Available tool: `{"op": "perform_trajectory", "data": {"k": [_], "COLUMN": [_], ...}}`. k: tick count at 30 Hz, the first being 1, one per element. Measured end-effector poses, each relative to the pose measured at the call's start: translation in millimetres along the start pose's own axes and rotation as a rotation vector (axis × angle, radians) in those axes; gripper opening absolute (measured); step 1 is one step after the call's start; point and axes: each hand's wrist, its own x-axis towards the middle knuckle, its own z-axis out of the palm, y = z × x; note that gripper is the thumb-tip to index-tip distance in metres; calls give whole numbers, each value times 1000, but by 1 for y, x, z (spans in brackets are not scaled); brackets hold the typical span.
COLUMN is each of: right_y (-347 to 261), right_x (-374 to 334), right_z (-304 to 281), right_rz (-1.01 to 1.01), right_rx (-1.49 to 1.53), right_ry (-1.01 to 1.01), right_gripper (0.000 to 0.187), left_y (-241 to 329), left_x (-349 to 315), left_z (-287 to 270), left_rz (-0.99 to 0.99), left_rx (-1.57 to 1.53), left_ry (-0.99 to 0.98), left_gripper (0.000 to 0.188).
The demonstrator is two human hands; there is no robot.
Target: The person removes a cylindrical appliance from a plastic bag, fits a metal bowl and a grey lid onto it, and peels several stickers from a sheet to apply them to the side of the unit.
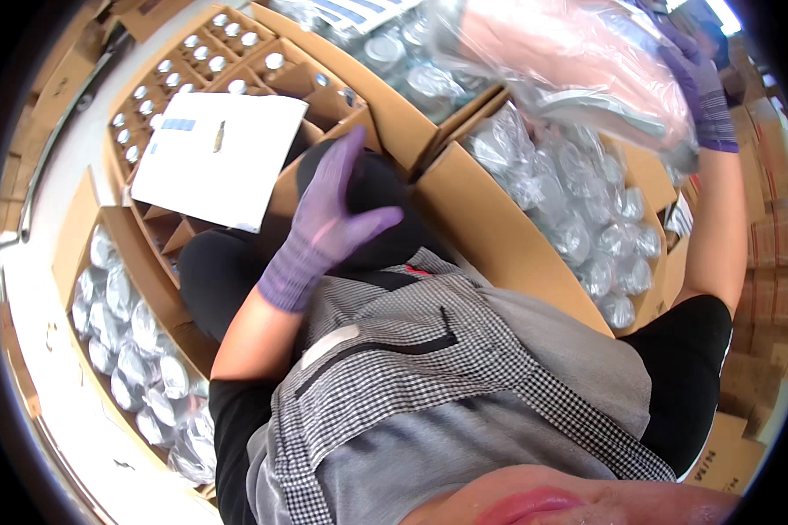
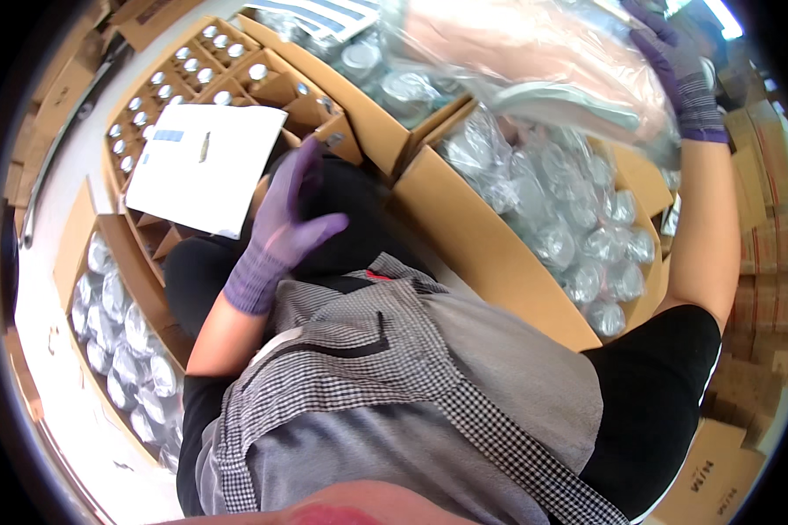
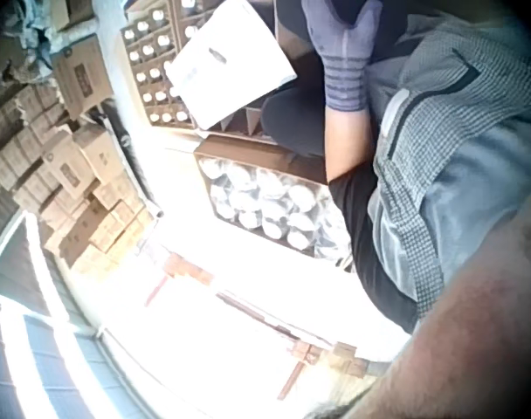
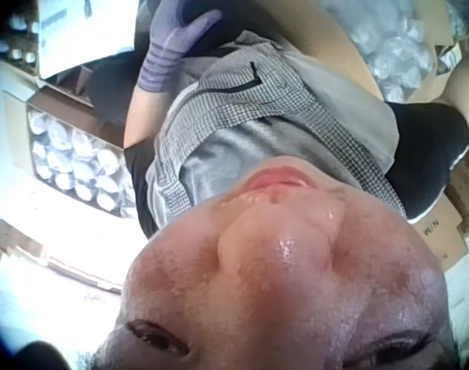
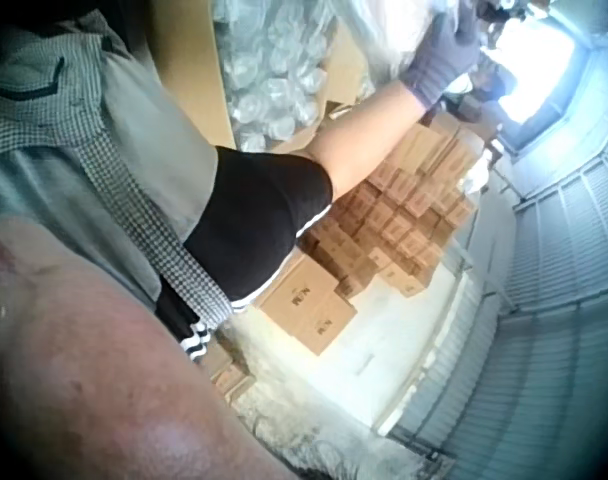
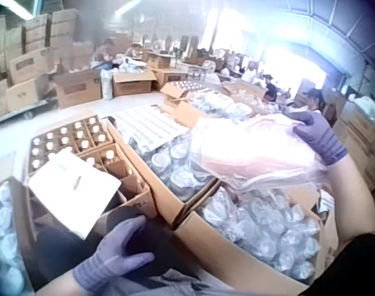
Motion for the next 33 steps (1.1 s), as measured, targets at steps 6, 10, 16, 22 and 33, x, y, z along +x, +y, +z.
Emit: {"op": "perform_trajectory", "data": {"k": [6, 10, 16, 22, 33], "right_y": [-175, -268, -317, -324, -234], "right_x": [-37, -45, -56, -30, -168], "right_z": [232, 374, 510, 434, 415], "right_rz": [79, -92, 44, -476, -475], "right_rx": [1061, 1126, 1455, 1869, 736], "right_ry": [-420, -631, -876, -744, -918], "right_gripper": [48, 56, 68, 84, 63], "left_y": [62, 169, 151, 111, 58], "left_x": [40, 7, -39, -73, -37], "left_z": [-126, -198, -147, -182, -255], "left_rz": [312, 447, -123, -102, -167], "left_rx": [-449, -37, 787, 585, 305], "left_ry": [549, 835, 323, 255, -79], "left_gripper": [50, 43, 43, 44, 62]}}
